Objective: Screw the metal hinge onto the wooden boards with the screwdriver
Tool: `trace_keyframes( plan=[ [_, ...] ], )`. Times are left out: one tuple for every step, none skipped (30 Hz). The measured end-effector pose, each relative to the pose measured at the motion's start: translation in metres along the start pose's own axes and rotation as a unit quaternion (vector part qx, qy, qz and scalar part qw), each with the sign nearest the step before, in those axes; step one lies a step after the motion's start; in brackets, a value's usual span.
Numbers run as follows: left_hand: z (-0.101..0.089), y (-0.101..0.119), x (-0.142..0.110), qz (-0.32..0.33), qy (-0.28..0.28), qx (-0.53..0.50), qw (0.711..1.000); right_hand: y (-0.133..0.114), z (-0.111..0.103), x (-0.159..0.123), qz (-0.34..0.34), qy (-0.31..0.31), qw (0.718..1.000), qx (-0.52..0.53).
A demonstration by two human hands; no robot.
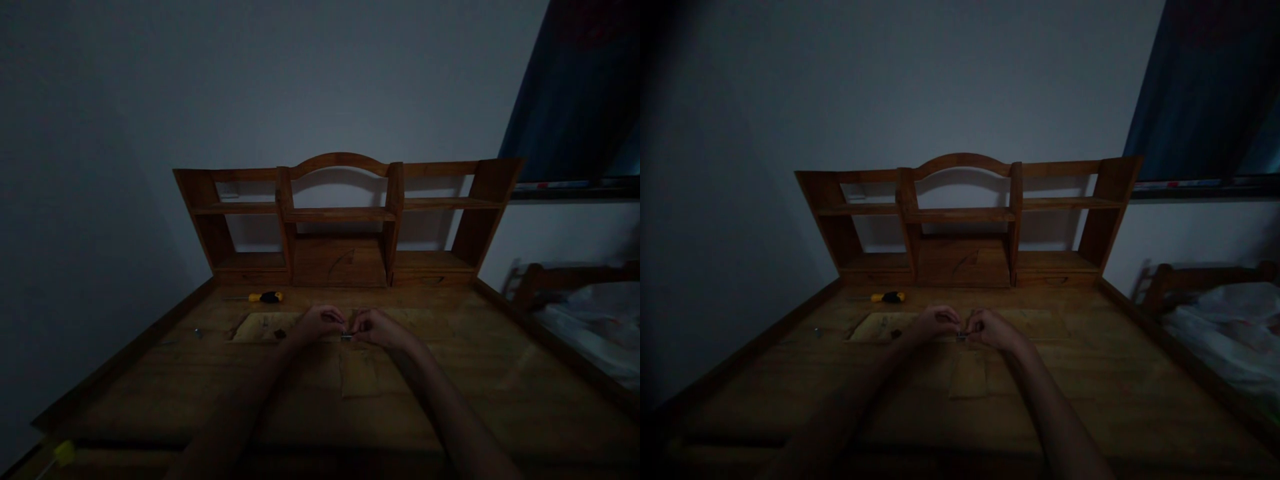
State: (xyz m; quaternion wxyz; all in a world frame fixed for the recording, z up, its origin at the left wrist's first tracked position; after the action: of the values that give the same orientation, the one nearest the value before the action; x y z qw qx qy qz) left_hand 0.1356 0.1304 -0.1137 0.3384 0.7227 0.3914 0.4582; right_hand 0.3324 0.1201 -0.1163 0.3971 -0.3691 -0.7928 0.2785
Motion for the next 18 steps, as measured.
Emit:
trace_keyframes(
  plan=[
    [-0.0003,0.0018,-0.0008,0.004,0.001,0.012,1.000,0.0001,0.0003,0.0002,-0.001,-0.001,1.000,0.001],
    [-0.0007,0.0033,-0.0016,0.007,0.000,0.025,1.000,0.0002,0.0007,0.0004,-0.002,-0.002,1.000,0.002],
    [-0.0009,0.0045,-0.0023,0.010,0.000,0.037,0.999,0.0003,0.0011,0.0006,-0.003,-0.003,1.000,0.003],
    [-0.0009,0.0054,-0.0028,0.015,-0.002,0.045,0.999,0.0004,0.0014,0.0007,-0.003,-0.004,1.000,0.004],
    [-0.0007,0.0060,-0.0032,0.022,-0.006,0.051,0.998,0.0006,0.0015,0.0008,-0.003,-0.004,1.000,0.005],
    [-0.0002,0.0062,-0.0034,0.031,-0.010,0.053,0.998,0.0009,0.0016,0.0008,-0.003,-0.005,1.000,0.005],
    [0.0005,0.0060,-0.0035,0.040,-0.016,0.054,0.998,0.0012,0.0016,0.0007,-0.002,-0.006,1.000,0.005],
    [0.0011,0.0055,-0.0034,0.049,-0.020,0.053,0.997,0.0016,0.0014,0.0005,-0.002,-0.006,1.000,0.005],
    [0.0016,0.0048,-0.0032,0.056,-0.024,0.049,0.997,0.0018,0.0011,0.0003,-0.001,-0.007,1.000,0.005],
    [0.0020,0.0039,-0.0031,0.059,-0.028,0.044,0.997,0.0020,0.0009,0.0001,0.001,-0.006,1.000,0.004],
    [0.0023,0.0030,-0.0029,0.058,-0.032,0.037,0.997,0.0020,0.0006,0.0000,0.003,-0.006,1.000,0.004],
    [0.0025,0.0025,-0.0029,0.054,-0.038,0.028,0.997,0.0018,0.0005,0.0001,0.005,-0.006,1.000,0.004],
    [0.0025,0.0023,-0.0029,0.050,-0.041,0.019,0.998,0.0012,0.0005,0.0003,0.007,-0.007,1.000,0.005],
    [0.0025,0.0026,-0.0030,0.046,-0.044,0.011,0.998,0.0002,0.0005,0.0008,0.009,-0.005,1.000,0.005],
    [0.0024,0.0032,-0.0030,0.041,-0.045,0.007,0.998,-0.0011,0.0003,0.0015,0.011,0.001,1.000,0.005],
    [0.0022,0.0039,-0.0030,0.037,-0.043,0.007,0.998,-0.0027,-0.0001,0.0023,0.013,0.011,1.000,0.004],
    [0.0021,0.0046,-0.0029,0.033,-0.041,0.009,0.999,-0.0047,-0.0010,0.0031,0.013,0.029,0.999,-0.001],
    [0.0022,0.0051,-0.0028,0.029,-0.041,0.010,0.999,-0.0068,-0.0026,0.0037,0.010,0.055,0.998,-0.010]
  ],
)
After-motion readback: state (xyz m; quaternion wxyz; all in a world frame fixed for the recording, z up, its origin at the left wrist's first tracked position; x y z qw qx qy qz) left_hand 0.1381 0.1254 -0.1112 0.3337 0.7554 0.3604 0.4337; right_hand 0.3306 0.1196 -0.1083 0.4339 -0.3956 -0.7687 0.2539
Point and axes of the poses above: each hand's wrist, its own x-axis towards the middle knuckle, its own z-axis out of the palm, y = z × x, the point moved 3 cm from there along x, towards the middle knuckle, and after that the axes turned 15 degrees about y, right-handed, at the moved point
